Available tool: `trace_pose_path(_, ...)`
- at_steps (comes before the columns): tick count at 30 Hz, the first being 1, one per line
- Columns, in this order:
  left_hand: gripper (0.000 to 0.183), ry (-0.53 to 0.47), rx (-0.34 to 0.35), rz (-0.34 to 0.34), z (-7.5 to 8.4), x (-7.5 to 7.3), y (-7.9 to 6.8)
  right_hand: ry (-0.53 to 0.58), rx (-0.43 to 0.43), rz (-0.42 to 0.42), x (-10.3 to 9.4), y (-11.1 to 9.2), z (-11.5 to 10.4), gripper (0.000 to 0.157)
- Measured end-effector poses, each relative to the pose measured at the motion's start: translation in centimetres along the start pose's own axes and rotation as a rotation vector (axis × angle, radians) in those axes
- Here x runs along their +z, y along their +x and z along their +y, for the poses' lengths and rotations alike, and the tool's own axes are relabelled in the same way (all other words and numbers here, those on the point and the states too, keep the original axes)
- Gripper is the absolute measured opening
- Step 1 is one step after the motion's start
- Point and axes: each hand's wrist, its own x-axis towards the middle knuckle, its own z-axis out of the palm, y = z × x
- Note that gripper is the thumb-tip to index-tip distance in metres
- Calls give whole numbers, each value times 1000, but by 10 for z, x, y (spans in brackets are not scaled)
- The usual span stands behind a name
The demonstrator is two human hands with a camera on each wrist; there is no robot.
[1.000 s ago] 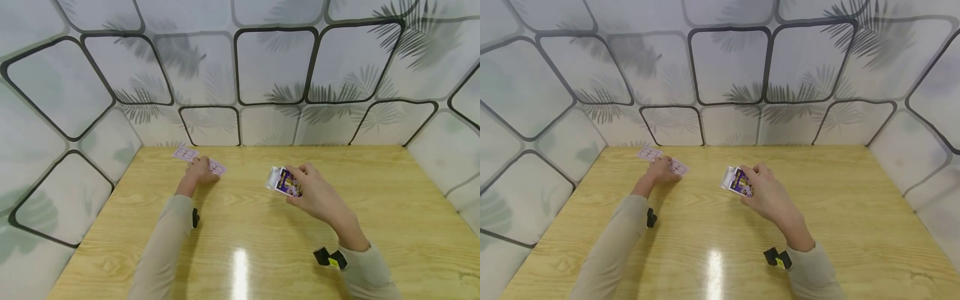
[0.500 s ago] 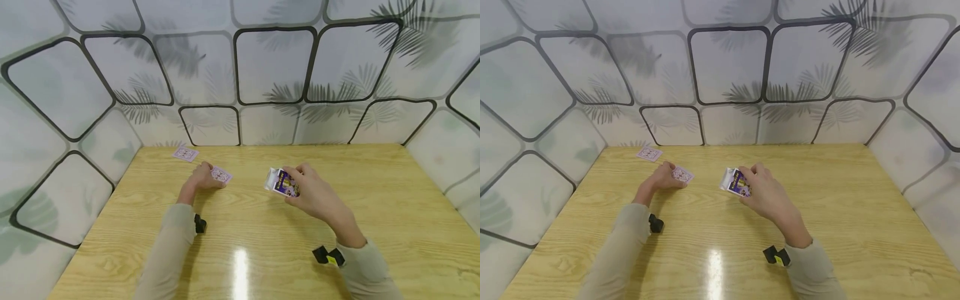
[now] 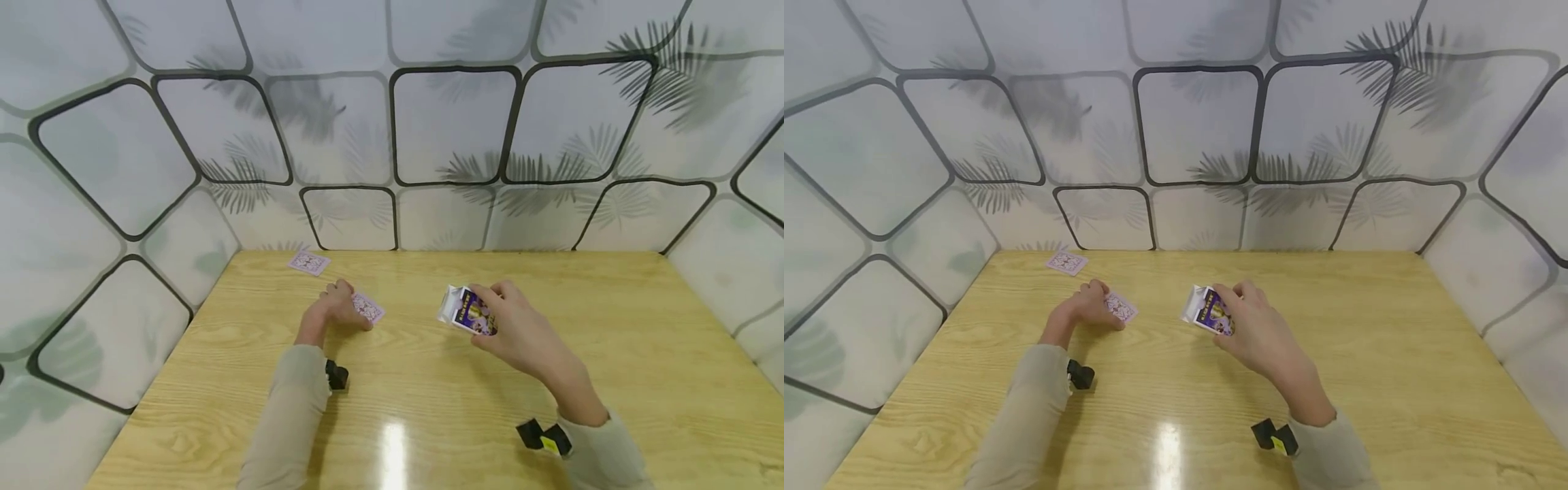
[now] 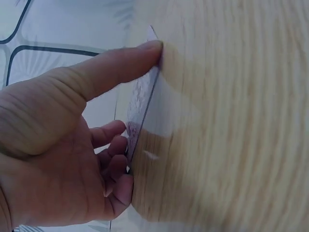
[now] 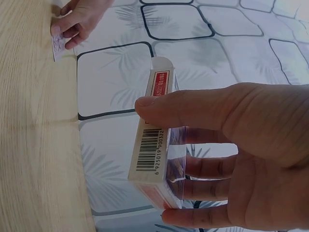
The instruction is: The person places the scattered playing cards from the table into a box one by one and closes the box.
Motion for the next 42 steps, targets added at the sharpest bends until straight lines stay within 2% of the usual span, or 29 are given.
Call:
trace_pose_path(5, 81, -70, 12, -17, 0, 4, -6, -1, -1, 11, 0, -1, 1, 74)
trace_pose_path(8, 65, -122, 25, -35, -3, 5, -9, -5, -8, 12, 0, 1, 1, 74)
trace_pose_path(12, 52, -108, 32, -8, -3, 12, -17, -6, -17, 16, 0, 0, 0, 74)
trace_pose_path(14, 53, -94, 28, 15, -2, 18, -23, -3, -16, 12, 0, -2, 0, 74)
trace_pose_path(17, 52, -123, 26, 40, 0, 25, -29, 1, -8, 4, 1, -6, 1, 74)
trace_pose_path(21, 64, -166, 24, 43, 4, 29, -33, 4, -3, 7, 2, -10, 2, 74)
trace_pose_path(26, 68, -179, 7, 48, 5, 27, -32, 2, -10, 27, 1, -11, 4, 74)
trace_pose_path(29, 56, -194, 3, 73, 3, 25, -29, -3, -11, 28, 1, -10, 4, 74)
trace_pose_path(35, 18, -246, 30, 152, -5, 21, -25, -1, -8, 31, 0, -10, 3, 75)
trace_pose_path(39, 15, -275, 50, 199, -11, 17, -25, -1, -17, 33, 0, -8, 0, 75)
trace_pose_path(42, 12, -371, 87, 204, -12, 12, -26, -6, -28, 41, 0, -6, 0, 75)
